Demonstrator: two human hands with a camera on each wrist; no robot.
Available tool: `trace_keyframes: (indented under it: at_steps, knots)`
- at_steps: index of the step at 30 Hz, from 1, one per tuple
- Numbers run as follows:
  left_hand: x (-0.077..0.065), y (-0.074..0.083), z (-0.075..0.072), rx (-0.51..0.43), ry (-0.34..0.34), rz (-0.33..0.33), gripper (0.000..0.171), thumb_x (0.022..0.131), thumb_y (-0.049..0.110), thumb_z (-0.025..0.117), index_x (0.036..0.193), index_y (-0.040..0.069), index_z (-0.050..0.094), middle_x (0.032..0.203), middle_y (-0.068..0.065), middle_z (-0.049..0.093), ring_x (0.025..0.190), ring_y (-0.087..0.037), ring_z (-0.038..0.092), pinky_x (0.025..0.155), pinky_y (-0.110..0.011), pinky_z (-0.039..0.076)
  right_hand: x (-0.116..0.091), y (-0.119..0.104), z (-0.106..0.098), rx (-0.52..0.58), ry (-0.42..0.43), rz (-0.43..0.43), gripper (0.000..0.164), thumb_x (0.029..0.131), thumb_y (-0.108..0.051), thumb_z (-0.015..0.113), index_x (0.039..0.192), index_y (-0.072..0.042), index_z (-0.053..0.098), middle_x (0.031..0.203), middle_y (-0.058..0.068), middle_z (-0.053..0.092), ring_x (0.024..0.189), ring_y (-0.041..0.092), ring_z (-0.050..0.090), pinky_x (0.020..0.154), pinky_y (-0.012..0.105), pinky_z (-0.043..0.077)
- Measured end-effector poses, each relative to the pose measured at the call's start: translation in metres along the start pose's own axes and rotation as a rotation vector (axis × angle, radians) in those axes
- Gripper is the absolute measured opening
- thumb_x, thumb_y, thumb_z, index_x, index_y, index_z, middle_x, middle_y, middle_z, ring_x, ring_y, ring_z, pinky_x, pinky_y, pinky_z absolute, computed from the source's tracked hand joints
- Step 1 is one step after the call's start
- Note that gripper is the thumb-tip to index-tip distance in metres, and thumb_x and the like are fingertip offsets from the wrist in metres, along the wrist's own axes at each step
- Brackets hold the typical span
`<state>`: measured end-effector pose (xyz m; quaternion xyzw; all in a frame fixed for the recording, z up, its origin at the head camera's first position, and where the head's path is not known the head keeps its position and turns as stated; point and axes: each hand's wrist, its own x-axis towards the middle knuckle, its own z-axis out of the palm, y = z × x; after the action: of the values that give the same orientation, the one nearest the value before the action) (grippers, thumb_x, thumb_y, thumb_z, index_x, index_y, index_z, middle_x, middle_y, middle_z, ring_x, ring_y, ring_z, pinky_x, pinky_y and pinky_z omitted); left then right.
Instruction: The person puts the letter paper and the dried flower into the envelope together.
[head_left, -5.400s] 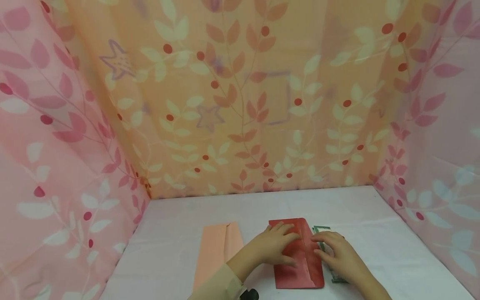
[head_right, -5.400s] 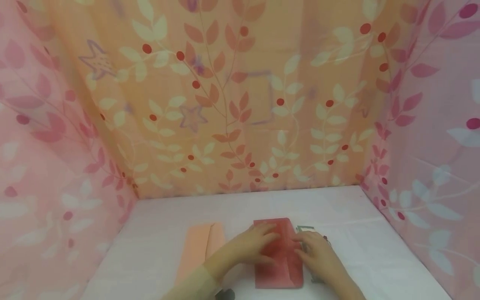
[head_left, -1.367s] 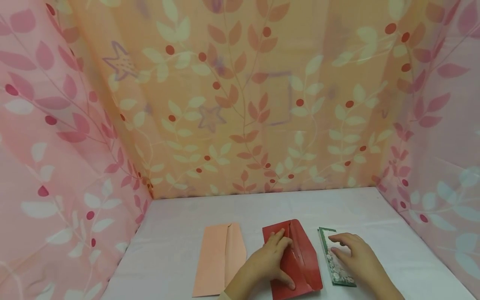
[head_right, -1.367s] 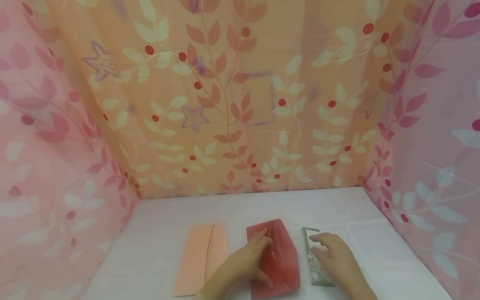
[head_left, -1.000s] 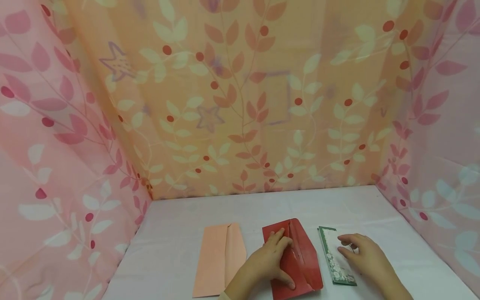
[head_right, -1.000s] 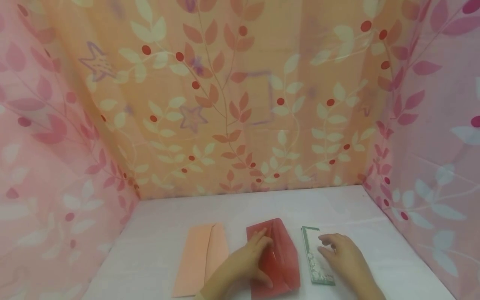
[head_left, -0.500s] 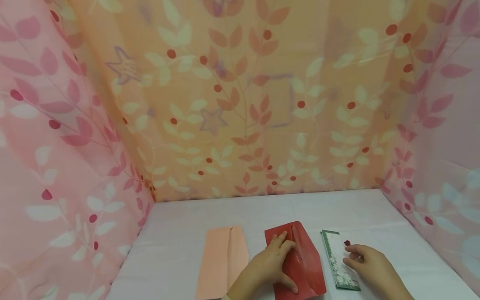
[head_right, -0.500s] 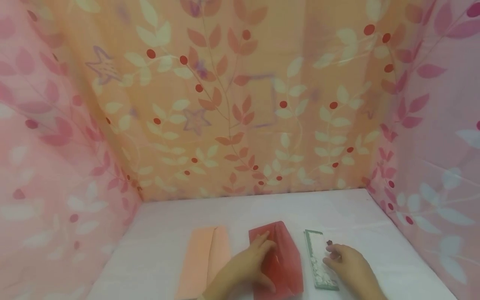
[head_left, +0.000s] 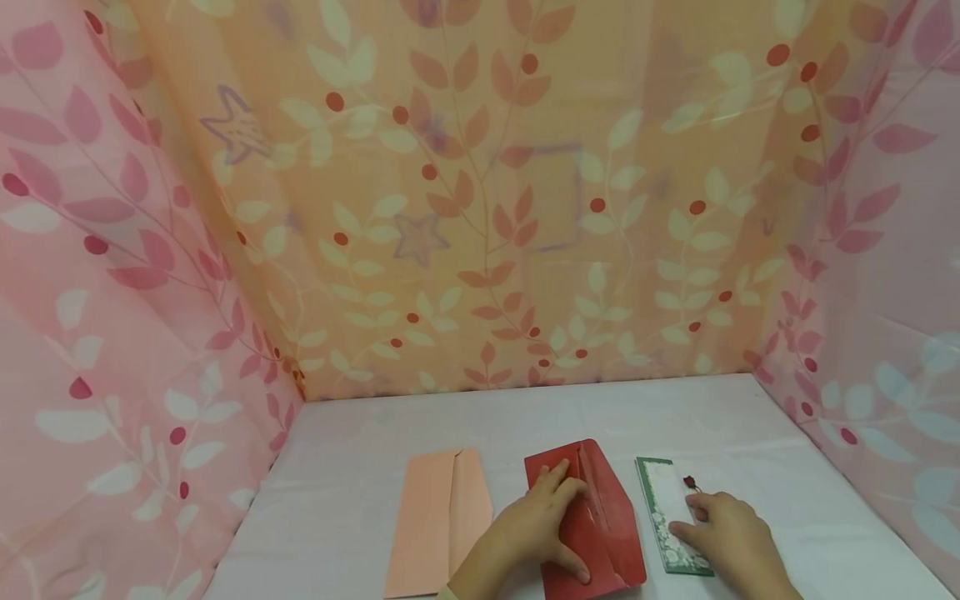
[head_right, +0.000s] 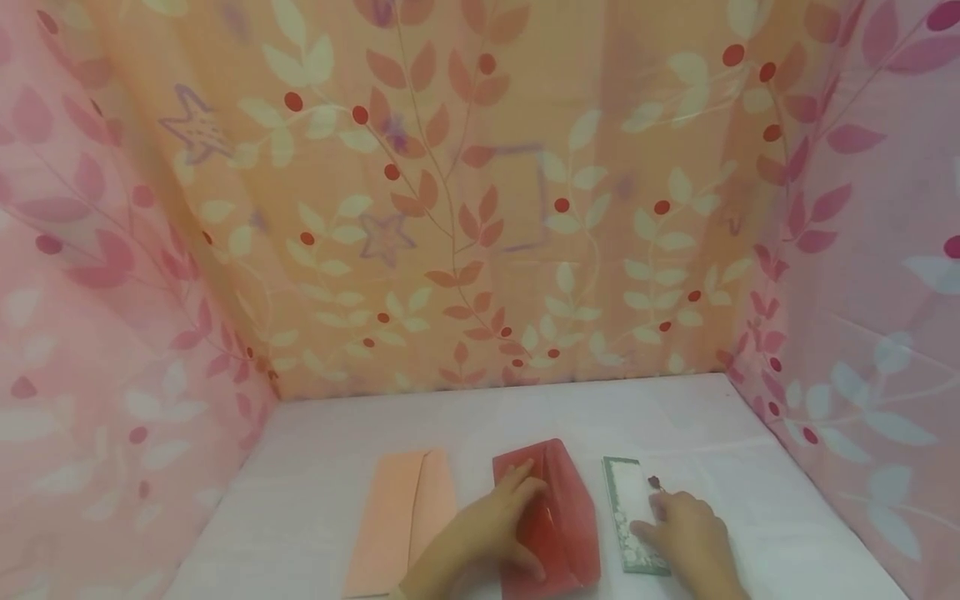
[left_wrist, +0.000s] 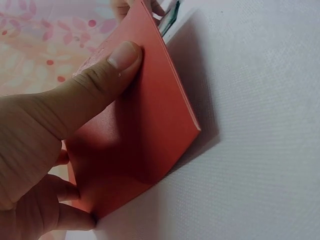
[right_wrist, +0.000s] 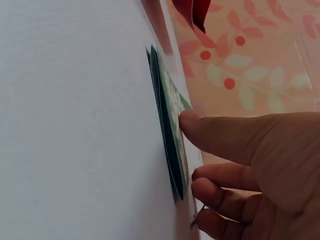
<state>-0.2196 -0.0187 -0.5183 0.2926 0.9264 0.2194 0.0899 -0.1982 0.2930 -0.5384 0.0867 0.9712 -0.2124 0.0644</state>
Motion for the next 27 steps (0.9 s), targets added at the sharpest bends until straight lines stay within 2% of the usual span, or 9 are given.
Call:
trace_keyframes:
  at_steps: [7, 14, 18, 24, 27]
  knots:
    - [0.0000, -0.0018, 0.0013, -0.017, -0.010, 0.005, 0.097, 0.057, 0.065, 0.092, 0.139, 0.045, 0.043, 0.169, 0.000, 0.024, 0.153, -0.041, 0.027, 0.099, -0.049, 0.055, -0.0039, -0.0055, 0.0023, -0.011, 0.038, 0.006, 0.085, 0.065, -0.057, 0.090, 0.121, 0.004, 0.069, 0.104, 0.021, 0.068, 0.097, 0.041, 0.062, 0.079, 0.062, 0.047]
    - [0.0008, 0.0000, -0.0002, -0.019, -0.006, 0.004, 0.096, 0.057, 0.063, 0.093, 0.138, 0.045, 0.044, 0.169, -0.001, 0.025, 0.153, -0.042, 0.028, 0.097, -0.048, 0.056, -0.0031, -0.0041, 0.0063, 0.069, 0.087, 0.034, 0.086, 0.066, -0.052, 0.092, 0.125, 0.003, 0.064, 0.098, 0.007, 0.072, 0.095, 0.036, 0.059, 0.077, 0.058, 0.037]
    - [0.0002, 0.0010, -0.0020, -0.021, -0.009, -0.001, 0.096, 0.058, 0.062, 0.093, 0.138, 0.044, 0.044, 0.169, -0.002, 0.026, 0.153, -0.043, 0.027, 0.095, -0.047, 0.057, -0.0027, -0.0039, 0.0073, 0.102, 0.090, 0.059, 0.083, 0.065, -0.049, 0.093, 0.124, 0.001, 0.064, 0.090, 0.001, 0.071, 0.091, 0.033, 0.057, 0.077, 0.059, 0.032]
    - [-0.0003, 0.0002, -0.0010, -0.028, -0.014, 0.004, 0.096, 0.058, 0.062, 0.093, 0.138, 0.045, 0.044, 0.169, 0.000, 0.025, 0.153, -0.042, 0.027, 0.095, -0.049, 0.057, -0.0017, -0.0057, 0.0082, 0.101, 0.075, 0.090, 0.089, 0.063, -0.047, 0.094, 0.128, 0.002, 0.060, 0.085, 0.001, 0.067, 0.087, 0.030, 0.056, 0.079, 0.058, 0.032]
    - [-0.0001, -0.0002, -0.0004, -0.031, -0.012, 0.006, 0.095, 0.058, 0.062, 0.093, 0.138, 0.045, 0.044, 0.169, 0.000, 0.025, 0.153, -0.043, 0.027, 0.096, -0.051, 0.056, -0.0023, -0.0067, 0.0064, 0.091, 0.074, 0.080, 0.086, 0.064, -0.046, 0.094, 0.127, 0.002, 0.061, 0.084, 0.000, 0.066, 0.086, 0.029, 0.056, 0.079, 0.057, 0.033]
